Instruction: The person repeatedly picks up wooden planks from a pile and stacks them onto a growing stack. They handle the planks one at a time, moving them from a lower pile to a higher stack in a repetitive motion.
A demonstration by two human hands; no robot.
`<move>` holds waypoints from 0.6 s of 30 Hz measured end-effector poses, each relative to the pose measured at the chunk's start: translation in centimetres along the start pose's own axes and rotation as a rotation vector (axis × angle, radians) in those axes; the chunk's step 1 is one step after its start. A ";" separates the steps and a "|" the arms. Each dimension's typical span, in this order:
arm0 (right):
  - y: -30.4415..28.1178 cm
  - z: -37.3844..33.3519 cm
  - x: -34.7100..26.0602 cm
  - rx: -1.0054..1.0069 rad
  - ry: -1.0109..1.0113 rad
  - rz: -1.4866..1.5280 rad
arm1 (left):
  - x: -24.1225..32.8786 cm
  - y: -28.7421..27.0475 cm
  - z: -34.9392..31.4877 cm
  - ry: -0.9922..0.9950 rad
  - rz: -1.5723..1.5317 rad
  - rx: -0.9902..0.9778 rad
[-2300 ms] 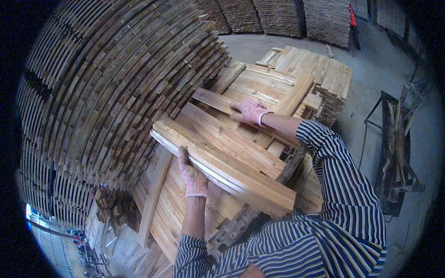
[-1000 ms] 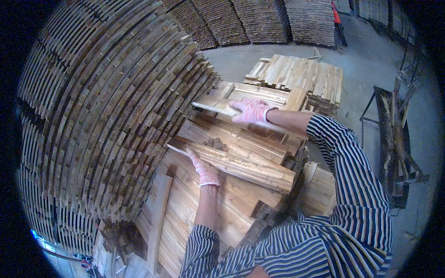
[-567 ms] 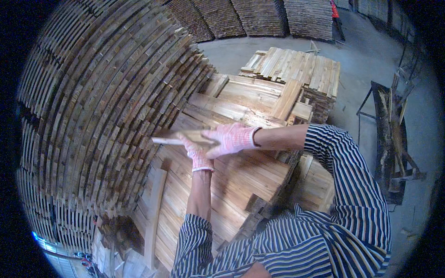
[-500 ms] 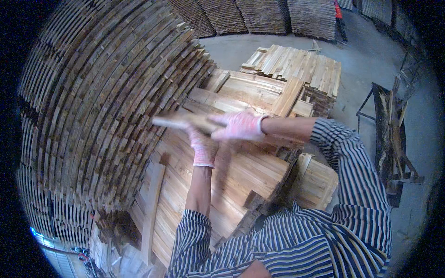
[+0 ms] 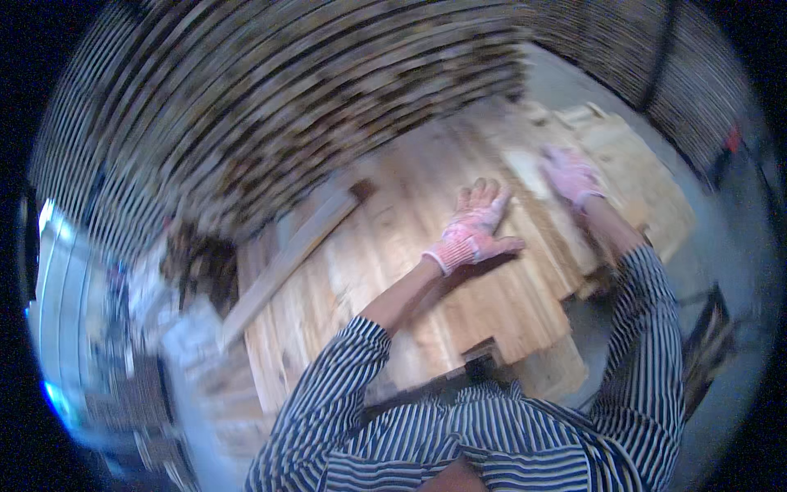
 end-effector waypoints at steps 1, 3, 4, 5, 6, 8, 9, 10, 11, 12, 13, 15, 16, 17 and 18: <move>-1.2 0.0 -2.3 -0.103 -0.004 0.006 | -1.9 -1.7 -1.5 -0.016 -0.031 0.007; -3.1 0.0 1.9 0.079 -0.115 -0.095 | -7.2 -6.2 -5.0 -0.133 0.103 0.215; -2.2 0.2 0.5 0.040 -0.091 -0.225 | -11.6 -8.8 -8.6 -0.233 0.192 0.308; -1.7 0.1 -0.5 0.011 -0.064 -0.359 | -16.4 -10.9 -13.1 -0.444 0.302 0.296; -1.9 -0.7 -3.5 0.106 -0.171 -0.387 | -20.2 -13.8 -18.2 -0.648 0.411 0.284; -1.8 -1.8 -10.5 0.166 -0.372 -0.275 | -25.1 -16.8 -27.8 -1.021 0.365 -0.008; -2.5 -2.7 -14.6 0.129 -0.458 -0.152 | -25.8 -18.4 -30.4 -0.989 0.312 0.034; -2.5 -3.6 -18.0 0.084 -0.525 -0.042 | -27.1 -18.6 -32.0 -0.935 0.253 0.069; -2.3 -4.1 -20.9 0.056 -0.602 0.006 | -27.9 -18.7 -32.7 -0.873 0.192 0.105; -1.8 -4.8 -24.3 0.014 -0.691 0.071 | -27.9 -18.9 -33.5 -0.864 0.182 0.097; -1.4 -5.5 -27.5 -0.028 -0.776 0.136 | -27.9 -18.9 -33.1 -0.852 0.174 0.089; -1.3 -6.3 -33.0 -0.007 -0.884 0.114 | -27.1 -19.1 -31.2 -0.709 0.237 0.209; -1.2 -6.7 -36.3 0.005 -0.950 0.116 | -26.3 -19.4 -30.8 -0.599 0.317 0.327; -1.4 -6.5 -38.6 -0.036 -0.938 -0.001 | -25.2 -19.9 -28.0 -0.589 0.220 0.292; -0.9 -6.1 -40.2 -0.025 -0.959 -0.091 | -23.6 -20.4 -25.9 -0.595 0.122 0.254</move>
Point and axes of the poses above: each hand's wrist, its own z-axis towards the middle knuckle, its own y-axis out of the palm, x = y × z, the point moved 8 cm from there along z, towards the middle knuckle
